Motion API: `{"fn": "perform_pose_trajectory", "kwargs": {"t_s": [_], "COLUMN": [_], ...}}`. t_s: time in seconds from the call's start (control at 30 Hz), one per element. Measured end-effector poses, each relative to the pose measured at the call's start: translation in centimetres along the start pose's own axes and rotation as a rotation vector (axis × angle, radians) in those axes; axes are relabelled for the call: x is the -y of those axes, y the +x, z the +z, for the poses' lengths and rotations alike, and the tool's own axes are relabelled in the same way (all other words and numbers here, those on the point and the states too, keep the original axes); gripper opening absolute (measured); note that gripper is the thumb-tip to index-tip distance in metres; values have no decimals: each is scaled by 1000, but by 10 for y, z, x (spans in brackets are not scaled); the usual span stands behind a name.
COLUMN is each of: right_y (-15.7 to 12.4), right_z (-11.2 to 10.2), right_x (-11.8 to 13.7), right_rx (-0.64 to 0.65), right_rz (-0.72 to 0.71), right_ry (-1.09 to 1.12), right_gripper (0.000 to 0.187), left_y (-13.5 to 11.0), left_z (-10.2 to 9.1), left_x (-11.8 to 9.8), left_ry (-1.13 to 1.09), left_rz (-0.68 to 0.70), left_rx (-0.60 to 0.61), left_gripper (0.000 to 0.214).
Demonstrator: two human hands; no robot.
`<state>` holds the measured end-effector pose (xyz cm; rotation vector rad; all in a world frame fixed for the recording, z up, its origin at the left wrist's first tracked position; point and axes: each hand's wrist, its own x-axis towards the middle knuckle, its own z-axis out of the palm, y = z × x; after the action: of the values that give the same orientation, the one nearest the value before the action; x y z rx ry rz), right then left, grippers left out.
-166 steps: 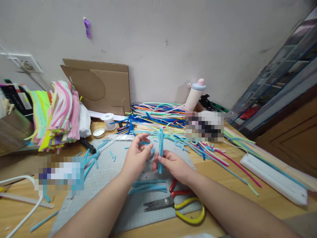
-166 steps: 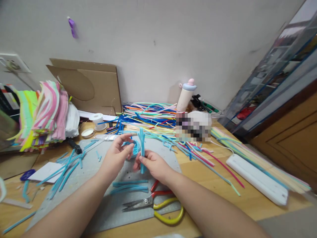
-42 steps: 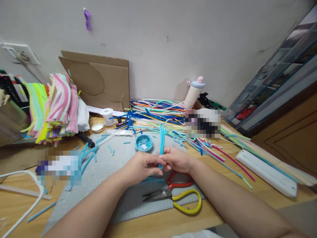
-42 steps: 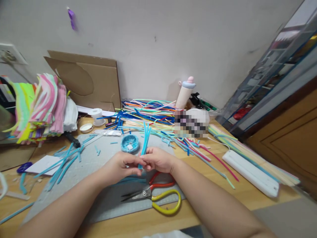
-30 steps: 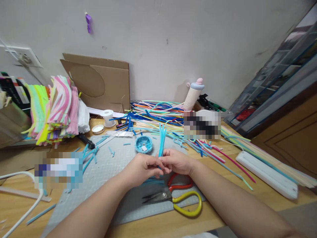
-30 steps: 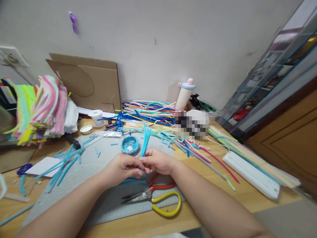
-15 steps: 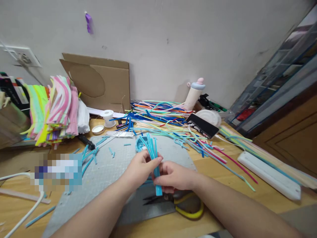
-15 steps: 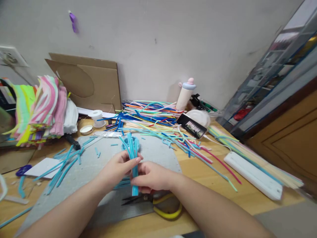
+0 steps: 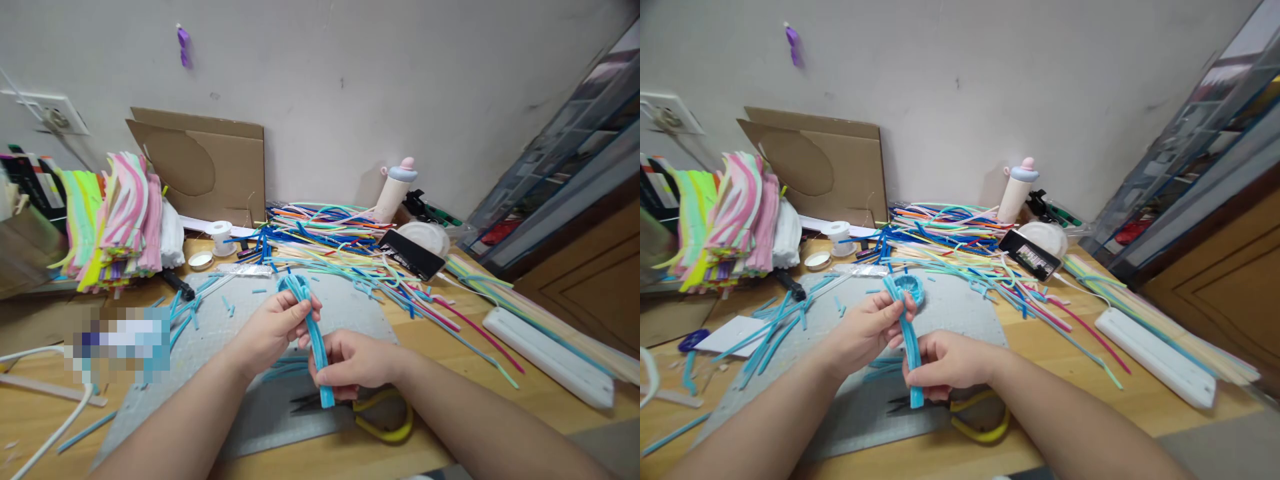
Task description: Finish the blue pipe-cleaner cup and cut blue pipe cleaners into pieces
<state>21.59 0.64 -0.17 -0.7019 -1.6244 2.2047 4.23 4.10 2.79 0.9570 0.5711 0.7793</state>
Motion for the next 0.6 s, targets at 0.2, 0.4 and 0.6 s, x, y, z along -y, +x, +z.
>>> {"fn": "perform_pose_trajectory", "kwargs": {"t_s": [0.2, 0.4, 0.6], "right_y": [0, -4, 0], "right_z": [-1, -7, -21], "right_x": [-1, 9, 12], "right_rx": [-7, -240, -538], "right_rz": [14, -7, -49], "right_ry": [-28, -385, -520], "right_gripper": [18, 10, 14], "left_y": [1, 7, 12], "left_z": [-2, -9, -14], "left_x": [0, 3, 3], "left_ry": [63, 147, 303], "left_rz": [43, 112, 114], "left_rx": [3, -108, -342], "left_gripper": [27, 29, 33]}}
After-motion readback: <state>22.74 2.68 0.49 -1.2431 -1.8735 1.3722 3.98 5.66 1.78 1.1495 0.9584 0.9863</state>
